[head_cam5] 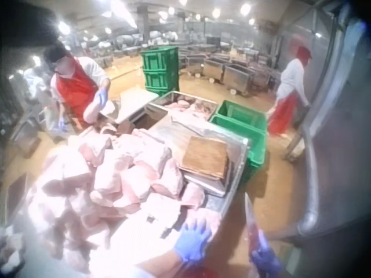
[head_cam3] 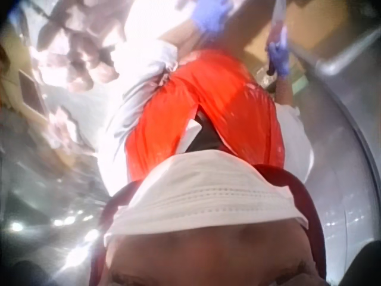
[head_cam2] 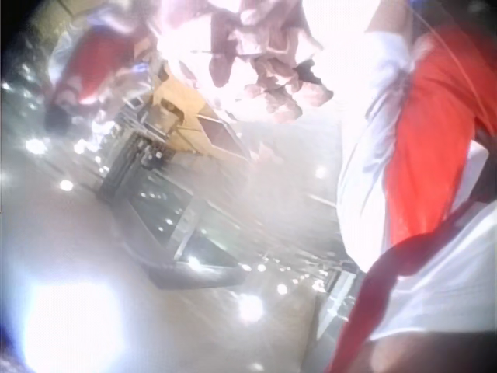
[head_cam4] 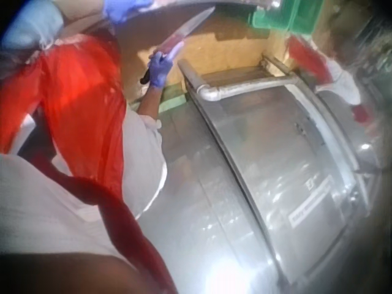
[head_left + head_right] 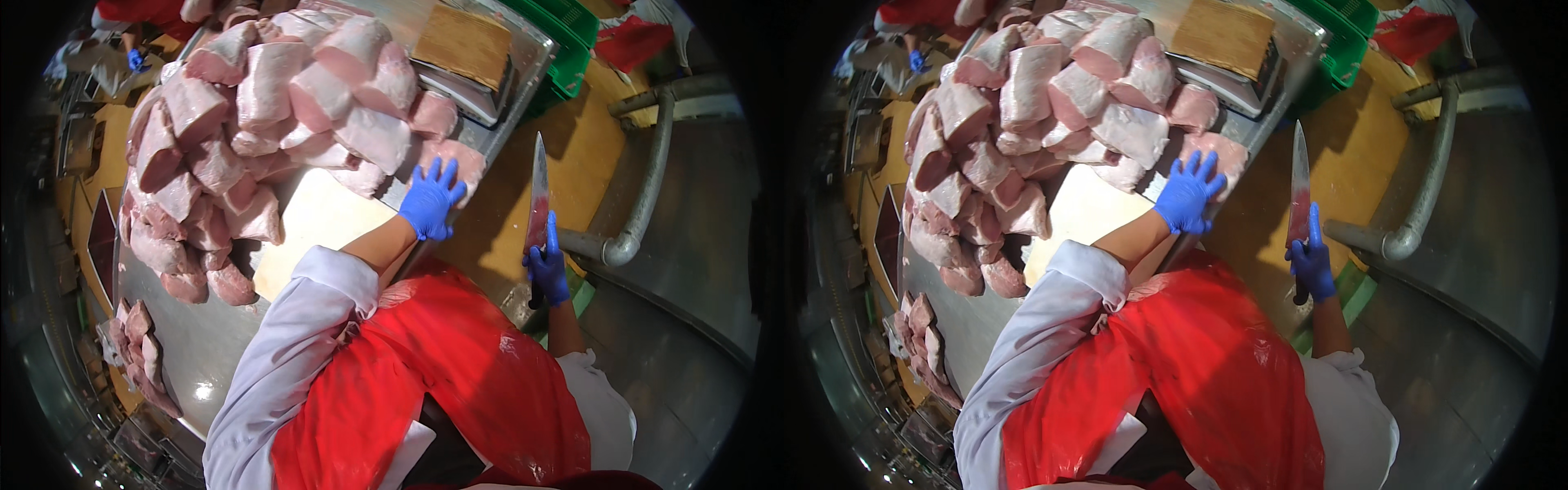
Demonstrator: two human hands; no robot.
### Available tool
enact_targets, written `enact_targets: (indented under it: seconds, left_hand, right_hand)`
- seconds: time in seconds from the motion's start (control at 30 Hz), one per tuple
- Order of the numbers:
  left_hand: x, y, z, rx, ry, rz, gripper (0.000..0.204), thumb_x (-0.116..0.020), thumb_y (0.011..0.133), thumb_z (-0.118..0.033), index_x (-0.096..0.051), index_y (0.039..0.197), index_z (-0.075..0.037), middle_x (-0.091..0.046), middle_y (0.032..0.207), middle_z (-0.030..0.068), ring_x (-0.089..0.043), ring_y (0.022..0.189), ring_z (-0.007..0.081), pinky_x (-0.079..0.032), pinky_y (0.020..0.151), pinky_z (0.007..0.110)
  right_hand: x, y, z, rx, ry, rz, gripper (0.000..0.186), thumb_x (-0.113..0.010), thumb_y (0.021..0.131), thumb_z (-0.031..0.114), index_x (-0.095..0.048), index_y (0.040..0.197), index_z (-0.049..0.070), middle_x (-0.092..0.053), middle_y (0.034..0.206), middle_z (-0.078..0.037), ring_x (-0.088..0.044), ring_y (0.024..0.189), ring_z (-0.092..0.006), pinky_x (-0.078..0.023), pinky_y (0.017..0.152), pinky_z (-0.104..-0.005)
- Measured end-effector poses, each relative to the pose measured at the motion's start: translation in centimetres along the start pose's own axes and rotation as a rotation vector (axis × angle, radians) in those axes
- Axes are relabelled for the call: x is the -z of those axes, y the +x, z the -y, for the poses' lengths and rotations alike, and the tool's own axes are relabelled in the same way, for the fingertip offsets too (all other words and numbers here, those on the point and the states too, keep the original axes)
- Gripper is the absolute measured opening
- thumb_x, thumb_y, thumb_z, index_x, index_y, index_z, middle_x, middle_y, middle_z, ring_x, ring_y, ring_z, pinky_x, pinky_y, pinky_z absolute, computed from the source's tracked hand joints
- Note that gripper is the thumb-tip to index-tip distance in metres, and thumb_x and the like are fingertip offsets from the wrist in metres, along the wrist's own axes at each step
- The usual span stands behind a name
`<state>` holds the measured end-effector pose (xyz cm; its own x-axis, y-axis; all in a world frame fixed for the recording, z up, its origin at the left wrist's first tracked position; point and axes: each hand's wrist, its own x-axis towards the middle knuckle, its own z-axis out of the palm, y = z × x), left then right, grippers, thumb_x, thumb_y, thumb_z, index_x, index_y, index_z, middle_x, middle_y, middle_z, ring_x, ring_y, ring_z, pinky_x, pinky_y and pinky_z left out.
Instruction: The person repeatedly picks up large pieces of raw meat from a stainless steel table, places them on a cutting board, and slices them into smaller portions using a knife. The cut pieces are then moved to a pile on the table.
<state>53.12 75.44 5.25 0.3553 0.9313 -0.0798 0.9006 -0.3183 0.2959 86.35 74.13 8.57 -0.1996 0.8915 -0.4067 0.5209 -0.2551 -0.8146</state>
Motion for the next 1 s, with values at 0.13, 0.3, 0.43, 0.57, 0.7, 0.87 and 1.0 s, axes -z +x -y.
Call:
enact_targets:
  seconds: [0.13,0.3,0.43,0.57,0.7,0.87,1.0]
  left_hand:
    - [-3.7,2.3,0.5,0.118,0.079,-0.138,0.053,-0.072,0.081,-0.026,-0.058,0.13,-0.014,-0.039,0.155,0.0225,-0.042,0.138,0.0491,-0.038,0.105,0.066]
    - [-0.6,-4.6,2.5,0.13,-0.132,-0.279,0.073,-0.079,0.076,-0.036,-0.054,0.138,-0.006,-0.045,0.15,0.0262,-0.046,0.135,0.0472,-0.039,0.11,0.056]
    - [0.0,-23.4,1.4,0.536,-0.12,-0.217,0.099,-0.088,0.064,-0.046,-0.049,0.143,0.0,-0.054,0.138,0.0279,-0.054,0.125,0.0476,-0.044,0.107,0.054]
    - [-5.7,-33.0,-0.2,0.907,-0.231,-0.21,0.107,-0.094,0.058,-0.041,-0.046,0.143,0.002,-0.057,0.135,0.027,-0.059,0.121,0.0437,-0.049,0.102,0.052]
    - [-1.9,-30.3,-2.0,1.21,-0.187,-0.19,0.103,-0.093,0.059,-0.034,-0.044,0.142,0.002,-0.061,0.126,0.0273,-0.063,0.112,0.0446,-0.052,0.097,0.05]
    - [-3.4,-35.4,-4.2,1.307,-0.068,-0.115,0.091,-0.089,0.063,-0.026,-0.046,0.139,0.0,-0.065,0.112,0.0259,-0.064,0.106,0.0459,-0.053,0.092,0.05]
    - [-1.6,-35.5,-3.4,1.21,-0.201,-0.316,0.083,-0.087,0.063,-0.023,-0.052,0.134,0.002,-0.067,0.115,0.028,-0.066,0.107,0.0442,-0.054,0.094,0.049]
  right_hand:
    - [2.0,-0.1,-3.9,-0.074,0.015,-0.013,0.079,-0.054,0.099,0.004,-0.014,0.166,0.016,-0.066,0.072,-0.006,-0.056,0.051,-0.0115,-0.048,0.047,-0.028]
    - [2.1,-2.1,-1.2,0.03,0.079,-0.073,0.08,-0.052,0.1,0.001,-0.012,0.167,0.018,-0.062,0.081,-0.004,-0.055,0.06,-0.0098,-0.048,0.05,-0.0256]
    - [1.5,-2.9,-1.6,0.047,0.202,0.042,0.083,-0.048,0.099,-0.004,-0.011,0.168,0.023,-0.059,0.088,-0.003,-0.052,0.06,-0.0082,-0.044,0.05,-0.0223]
    - [0.0,-0.6,-0.2,0.085,0.118,0.237,0.083,-0.045,0.098,-0.006,-0.009,0.168,0.022,-0.061,0.09,-0.005,-0.051,0.059,-0.0078,-0.044,0.05,-0.0214]
    - [-2.4,2.4,2.8,0.199,0.043,0.361,0.084,-0.047,0.097,-0.004,-0.009,0.168,0.022,-0.062,0.079,-0.004,-0.05,0.055,-0.0064,-0.045,0.05,-0.0221]
    - [-4.1,3.8,4.8,0.282,0.138,0.437,0.083,-0.048,0.098,-0.002,-0.009,0.168,0.022,-0.063,0.076,-0.003,-0.05,0.053,-0.0054,-0.046,0.05,-0.0222]
    - [-5.1,3.5,5.0,0.33,0.014,0.493,0.083,-0.05,0.099,0.0,-0.01,0.168,0.023,-0.063,0.074,-0.003,-0.05,0.053,-0.0054,-0.046,0.05,-0.023]
